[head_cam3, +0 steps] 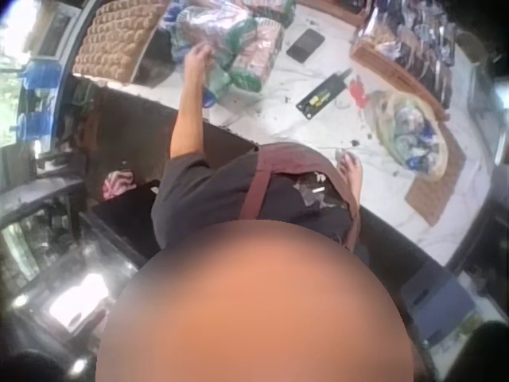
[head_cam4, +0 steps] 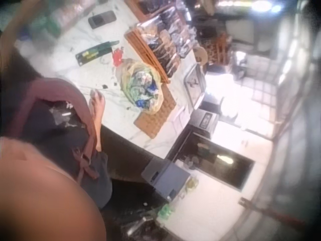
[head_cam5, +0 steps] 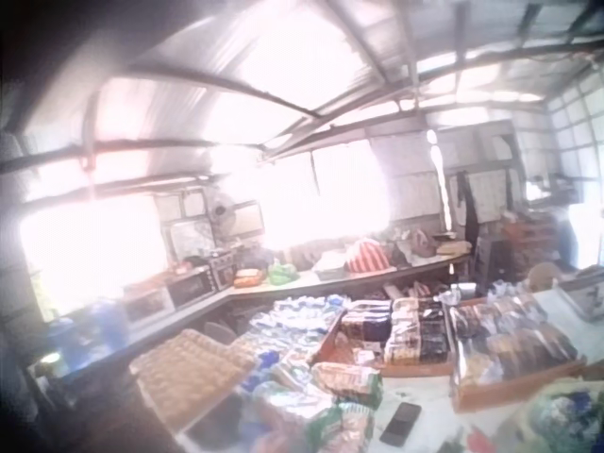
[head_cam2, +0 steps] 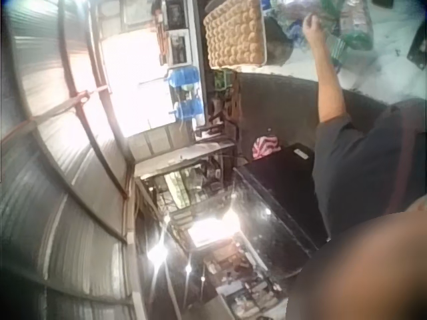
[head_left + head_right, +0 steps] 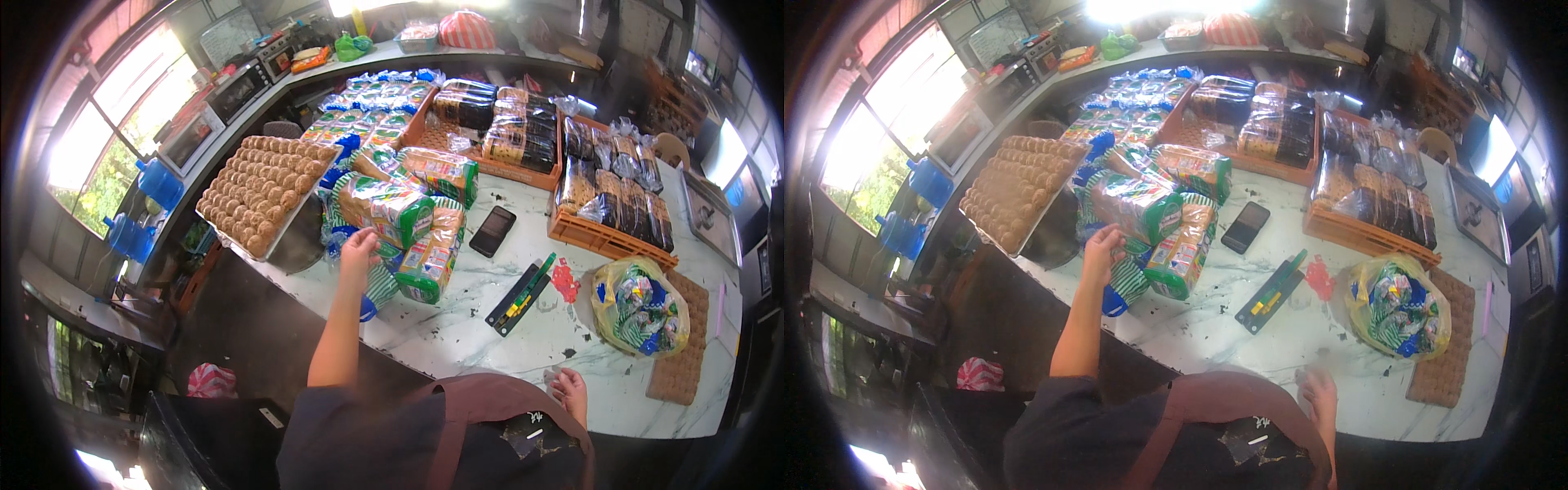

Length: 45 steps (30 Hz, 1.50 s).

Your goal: The person repeatedly places bread loaves into plastic bags, seals them using a handheld heat sealer, and stacks the finished packages on a counter. The person also handles plastic bags and a mobile phone during the process.

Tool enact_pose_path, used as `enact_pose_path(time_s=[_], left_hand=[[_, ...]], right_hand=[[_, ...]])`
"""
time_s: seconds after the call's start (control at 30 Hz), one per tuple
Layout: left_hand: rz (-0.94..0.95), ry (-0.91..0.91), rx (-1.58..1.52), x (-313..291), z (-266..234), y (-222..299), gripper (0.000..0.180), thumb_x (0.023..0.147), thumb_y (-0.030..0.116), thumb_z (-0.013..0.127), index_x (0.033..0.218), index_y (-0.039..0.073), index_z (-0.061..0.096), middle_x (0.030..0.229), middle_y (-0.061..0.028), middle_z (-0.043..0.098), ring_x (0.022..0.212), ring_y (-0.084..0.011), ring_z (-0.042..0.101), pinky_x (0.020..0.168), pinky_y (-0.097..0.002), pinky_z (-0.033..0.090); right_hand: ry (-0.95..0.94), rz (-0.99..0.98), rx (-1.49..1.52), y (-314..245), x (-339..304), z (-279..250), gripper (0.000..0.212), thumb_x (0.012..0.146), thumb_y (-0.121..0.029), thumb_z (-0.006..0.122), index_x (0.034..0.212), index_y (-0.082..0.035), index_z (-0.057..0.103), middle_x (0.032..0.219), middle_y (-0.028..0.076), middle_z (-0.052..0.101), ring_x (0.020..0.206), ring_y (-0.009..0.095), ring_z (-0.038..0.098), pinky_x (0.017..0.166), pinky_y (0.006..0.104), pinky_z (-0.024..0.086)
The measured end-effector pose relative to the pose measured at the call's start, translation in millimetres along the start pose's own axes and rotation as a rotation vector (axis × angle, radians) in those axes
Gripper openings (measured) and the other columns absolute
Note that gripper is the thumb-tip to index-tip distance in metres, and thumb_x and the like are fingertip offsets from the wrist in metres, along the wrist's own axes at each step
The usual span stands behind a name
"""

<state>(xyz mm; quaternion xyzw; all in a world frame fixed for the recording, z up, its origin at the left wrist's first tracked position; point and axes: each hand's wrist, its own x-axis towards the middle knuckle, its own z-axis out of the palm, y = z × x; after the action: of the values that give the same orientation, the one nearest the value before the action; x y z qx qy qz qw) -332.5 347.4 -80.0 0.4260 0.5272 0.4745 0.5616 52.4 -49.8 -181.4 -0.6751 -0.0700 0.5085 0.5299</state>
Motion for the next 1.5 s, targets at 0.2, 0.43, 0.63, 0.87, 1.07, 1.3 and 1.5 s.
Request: enact_pose_path(time_s=[0.2,0.43,0.63,0.87,1.07,1.3,1.5], left_hand=[[0.105,0.299,0.006,130,-22,-8,0.038,0.091,0.020,0.064,0.121,0.000,0.056,0.101,-0.0077,0.063,0.086,-0.0157,0.060,0.072,-0.0291,0.049],[0.053,0.571,0.337,253,-67,-32,0.070,0.084,0.046,0.069,0.130,-0.005,0.052,0.134,-0.0246,0.052,0.118,-0.0334,0.055,0.099,-0.0424,0.044],[0.213,0.395,0.220,268,-62,-44,0.034,0.090,0.030,0.066,0.105,0.000,0.069,0.094,-0.0064,0.069,0.083,-0.0170,0.062,0.075,-0.0342,0.051],[0.420,0.597,0.710,283,-53,-38,0.023,0.087,0.018,0.061,0.087,-0.005,0.064,0.080,-0.0223,0.067,0.073,-0.0388,0.063,0.069,-0.0457,0.048],[0.893,0.453,0.770,214,30,24,0.015,0.091,0.013,0.055,0.085,-0.001,0.056,0.084,-0.0190,0.059,0.083,-0.0381,0.056,0.075,-0.0466,0.042],[1.307,0.069,0.730,83,145,106,0.003,0.086,0.001,0.057,0.085,-0.001,0.057,0.081,-0.0148,0.055,0.079,-0.0329,0.053,0.074,-0.0403,0.042],[1.301,-0.248,0.392,-19,220,179,0.003,0.087,-0.002,0.060,0.089,-0.001,0.059,0.085,-0.0062,0.058,0.078,-0.0131,0.053,0.072,-0.0270,0.044]], right_hand=[[0.155,0.005,-0.015,9,-6,-26,0.032,0.089,-0.022,0.064,0.118,-0.008,0.058,0.100,0.004,0.062,0.085,0.016,0.060,0.069,0.0294,0.044],[0.230,0.062,-0.068,61,-13,-48,0.030,0.090,-0.015,0.063,0.118,-0.006,0.057,0.098,0.007,0.061,0.079,0.017,0.060,0.068,0.0292,0.049],[0.260,0.060,-0.041,86,-26,-37,0.031,0.090,-0.013,0.063,0.118,-0.001,0.056,0.095,0.007,0.062,0.075,0.016,0.060,0.066,0.0306,0.052],[0.272,0.064,0.089,88,-13,-17,0.032,0.089,-0.015,0.066,0.117,-0.001,0.058,0.096,0.007,0.063,0.075,0.016,0.061,0.065,0.0296,0.051],[0.251,0.029,0.038,87,-5,-21,0.031,0.088,-0.018,0.067,0.115,-0.002,0.061,0.093,0.006,0.065,0.075,0.014,0.061,0.064,0.0280,0.049],[0.291,-0.110,0.000,71,-10,-42,0.029,0.089,-0.016,0.066,0.114,-0.002,0.062,0.093,0.006,0.066,0.079,0.013,0.060,0.070,0.0272,0.048],[0.305,-0.263,0.053,51,-29,-63,0.029,0.087,-0.013,0.068,0.112,-0.001,0.063,0.097,0.007,0.066,0.089,0.012,0.061,0.080,0.0270,0.049]])
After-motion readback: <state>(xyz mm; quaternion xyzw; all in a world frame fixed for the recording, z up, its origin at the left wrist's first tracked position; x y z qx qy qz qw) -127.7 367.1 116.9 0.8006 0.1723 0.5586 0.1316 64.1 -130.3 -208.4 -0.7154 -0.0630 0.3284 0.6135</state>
